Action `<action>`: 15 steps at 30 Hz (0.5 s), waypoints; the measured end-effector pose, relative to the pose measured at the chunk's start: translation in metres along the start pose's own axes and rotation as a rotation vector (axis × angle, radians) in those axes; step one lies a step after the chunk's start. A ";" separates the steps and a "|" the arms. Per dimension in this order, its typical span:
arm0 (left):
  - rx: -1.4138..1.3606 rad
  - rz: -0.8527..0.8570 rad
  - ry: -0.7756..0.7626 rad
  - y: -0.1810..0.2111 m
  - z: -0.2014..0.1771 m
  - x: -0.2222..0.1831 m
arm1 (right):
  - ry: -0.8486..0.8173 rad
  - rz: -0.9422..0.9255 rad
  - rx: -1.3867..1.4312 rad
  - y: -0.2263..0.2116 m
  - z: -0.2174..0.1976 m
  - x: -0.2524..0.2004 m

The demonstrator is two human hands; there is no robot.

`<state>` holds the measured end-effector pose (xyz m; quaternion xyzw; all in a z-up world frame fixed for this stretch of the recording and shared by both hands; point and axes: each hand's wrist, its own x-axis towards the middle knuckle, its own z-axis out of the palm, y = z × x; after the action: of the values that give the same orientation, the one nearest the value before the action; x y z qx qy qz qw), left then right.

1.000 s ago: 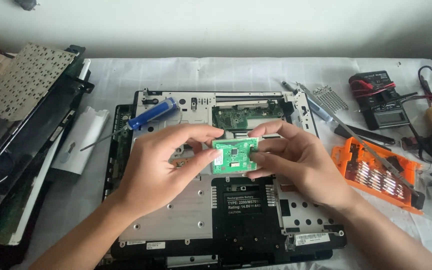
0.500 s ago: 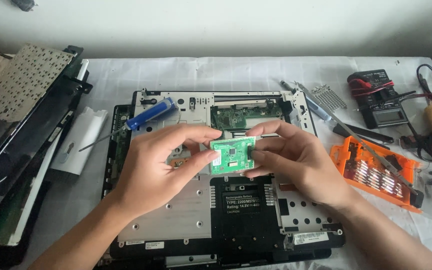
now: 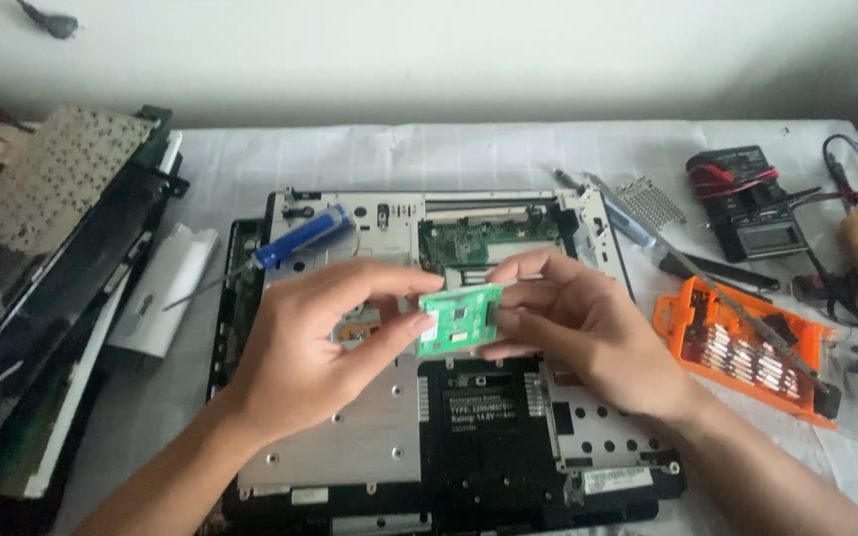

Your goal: Testing a small circuit board within a laptop chassis using a digital multimeter to check for electrical signals.

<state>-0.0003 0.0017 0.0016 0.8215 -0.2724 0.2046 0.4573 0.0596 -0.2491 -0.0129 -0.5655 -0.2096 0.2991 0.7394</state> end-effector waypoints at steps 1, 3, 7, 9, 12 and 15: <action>0.001 0.008 -0.002 0.002 -0.002 0.002 | 0.003 -0.007 -0.002 -0.002 0.001 0.001; 0.023 -0.050 -0.039 0.006 -0.002 0.004 | 0.046 0.059 -0.040 -0.004 0.002 0.000; 0.265 0.148 -0.082 -0.007 0.006 -0.001 | 0.036 0.090 -0.018 0.002 -0.001 0.000; 0.424 0.167 -0.156 -0.010 0.008 -0.004 | 0.036 0.119 0.014 0.003 -0.004 0.000; 0.571 0.230 -0.261 -0.007 0.003 -0.003 | 0.049 0.161 0.034 0.005 -0.006 0.001; 0.559 0.214 -0.245 -0.006 0.008 -0.005 | 0.032 0.179 -0.034 -0.003 -0.005 0.002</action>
<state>0.0004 -0.0014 -0.0097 0.9006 -0.3433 0.2180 0.1535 0.0652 -0.2516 -0.0112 -0.5991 -0.1513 0.3512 0.7034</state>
